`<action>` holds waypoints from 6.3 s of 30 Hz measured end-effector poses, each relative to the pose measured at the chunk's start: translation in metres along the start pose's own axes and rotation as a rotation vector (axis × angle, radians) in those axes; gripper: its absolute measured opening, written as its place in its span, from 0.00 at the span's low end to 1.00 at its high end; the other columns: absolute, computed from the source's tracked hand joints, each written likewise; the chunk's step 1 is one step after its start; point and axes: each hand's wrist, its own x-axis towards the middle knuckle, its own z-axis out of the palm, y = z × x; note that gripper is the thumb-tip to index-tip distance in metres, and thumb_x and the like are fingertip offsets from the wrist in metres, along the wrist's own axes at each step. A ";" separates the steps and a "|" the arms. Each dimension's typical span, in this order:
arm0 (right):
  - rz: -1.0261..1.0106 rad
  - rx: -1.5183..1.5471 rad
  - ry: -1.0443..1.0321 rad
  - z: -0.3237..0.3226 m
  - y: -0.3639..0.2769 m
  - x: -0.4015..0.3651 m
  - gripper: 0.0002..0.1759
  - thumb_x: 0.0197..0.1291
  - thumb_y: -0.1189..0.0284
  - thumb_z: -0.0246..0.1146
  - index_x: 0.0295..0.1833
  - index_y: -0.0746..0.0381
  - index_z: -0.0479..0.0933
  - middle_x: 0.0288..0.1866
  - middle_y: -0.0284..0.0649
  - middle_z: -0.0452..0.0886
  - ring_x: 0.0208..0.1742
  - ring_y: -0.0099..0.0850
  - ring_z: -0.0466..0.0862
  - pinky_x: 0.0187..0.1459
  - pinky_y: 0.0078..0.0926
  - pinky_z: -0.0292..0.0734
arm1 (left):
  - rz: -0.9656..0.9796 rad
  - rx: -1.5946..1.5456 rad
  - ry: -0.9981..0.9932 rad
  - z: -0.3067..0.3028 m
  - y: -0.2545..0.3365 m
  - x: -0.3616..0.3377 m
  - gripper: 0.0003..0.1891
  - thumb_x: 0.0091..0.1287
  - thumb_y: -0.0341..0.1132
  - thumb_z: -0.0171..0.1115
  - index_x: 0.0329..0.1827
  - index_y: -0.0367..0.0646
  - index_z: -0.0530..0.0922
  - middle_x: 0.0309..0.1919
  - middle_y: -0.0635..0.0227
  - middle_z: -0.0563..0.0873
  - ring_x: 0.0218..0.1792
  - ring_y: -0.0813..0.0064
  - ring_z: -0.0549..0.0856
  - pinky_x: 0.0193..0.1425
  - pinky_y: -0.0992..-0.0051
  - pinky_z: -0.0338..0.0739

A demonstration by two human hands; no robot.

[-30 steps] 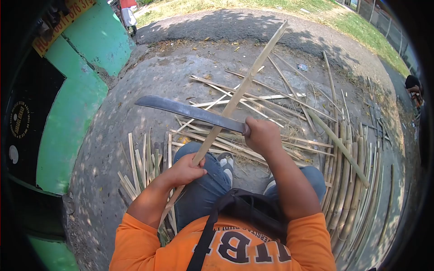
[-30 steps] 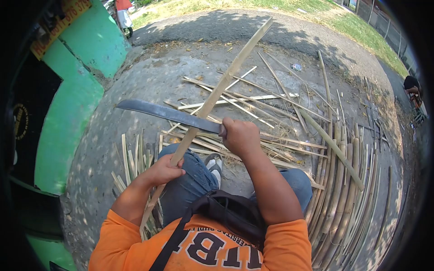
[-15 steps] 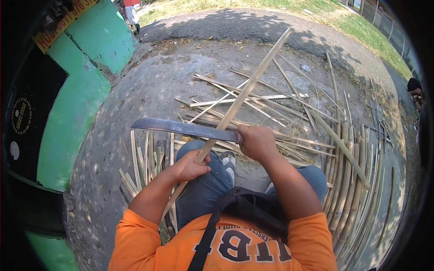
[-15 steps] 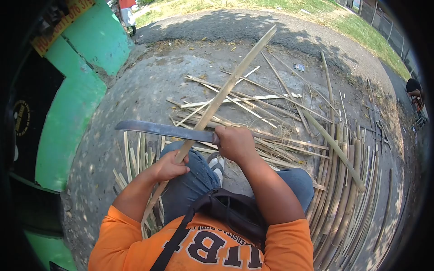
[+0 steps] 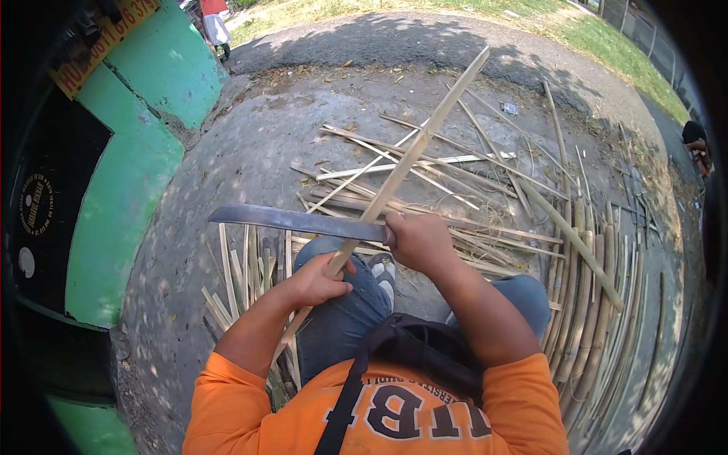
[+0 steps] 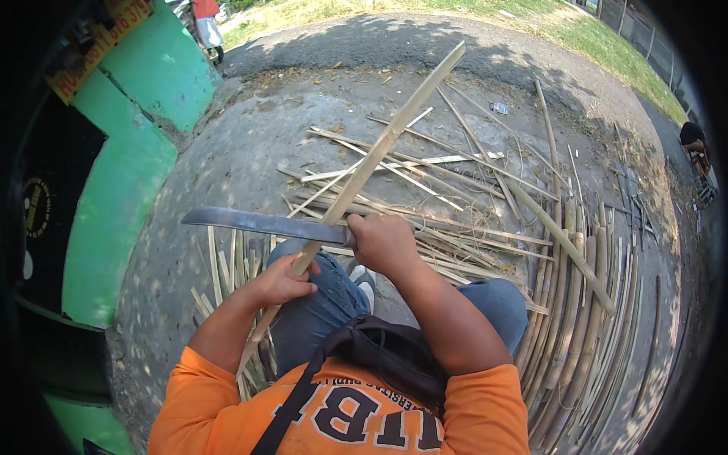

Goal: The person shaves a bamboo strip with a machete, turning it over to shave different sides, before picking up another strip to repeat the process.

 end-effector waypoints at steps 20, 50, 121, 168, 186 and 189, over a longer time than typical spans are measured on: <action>-0.006 -0.020 0.036 0.007 0.013 0.004 0.05 0.60 0.69 0.64 0.33 0.57 0.78 0.25 0.46 0.83 0.29 0.51 0.86 0.33 0.50 0.80 | 0.001 0.038 0.065 0.001 -0.004 0.001 0.14 0.58 0.29 0.72 0.44 0.42 0.78 0.29 0.80 0.76 0.31 0.85 0.74 0.36 0.77 0.70; 0.107 -0.131 0.044 0.000 0.025 0.004 0.05 0.57 0.67 0.66 0.36 0.56 0.81 0.27 0.45 0.85 0.30 0.50 0.87 0.34 0.49 0.82 | 0.021 0.003 0.112 0.003 -0.012 -0.003 0.12 0.61 0.26 0.70 0.45 0.43 0.76 0.26 0.81 0.74 0.28 0.86 0.73 0.32 0.77 0.68; 0.284 -0.172 0.197 -0.022 0.066 0.007 0.07 0.59 0.65 0.67 0.36 0.56 0.80 0.29 0.45 0.86 0.34 0.49 0.89 0.37 0.51 0.82 | -0.003 0.104 0.035 -0.003 -0.008 -0.002 0.15 0.61 0.34 0.79 0.44 0.45 0.79 0.32 0.79 0.79 0.35 0.84 0.76 0.40 0.77 0.72; 0.339 -0.195 0.100 -0.043 0.083 0.001 0.05 0.61 0.68 0.63 0.37 0.57 0.79 0.32 0.49 0.85 0.38 0.54 0.86 0.41 0.54 0.81 | 0.010 0.130 0.034 0.000 -0.001 -0.001 0.16 0.61 0.32 0.79 0.43 0.45 0.77 0.31 0.77 0.78 0.32 0.84 0.76 0.38 0.78 0.71; 0.324 -0.150 0.120 -0.044 0.073 0.002 0.05 0.58 0.68 0.66 0.38 0.55 0.82 0.30 0.47 0.86 0.36 0.51 0.88 0.40 0.50 0.81 | 0.030 0.120 0.047 0.000 -0.010 -0.005 0.16 0.61 0.33 0.78 0.44 0.44 0.77 0.31 0.75 0.80 0.34 0.83 0.77 0.39 0.77 0.73; 0.515 -0.075 0.225 -0.056 0.103 0.003 0.06 0.59 0.68 0.65 0.40 0.57 0.82 0.33 0.50 0.86 0.39 0.54 0.87 0.41 0.53 0.81 | -0.010 0.116 0.007 0.000 -0.007 -0.005 0.15 0.61 0.33 0.78 0.44 0.44 0.77 0.31 0.75 0.80 0.33 0.82 0.77 0.38 0.76 0.73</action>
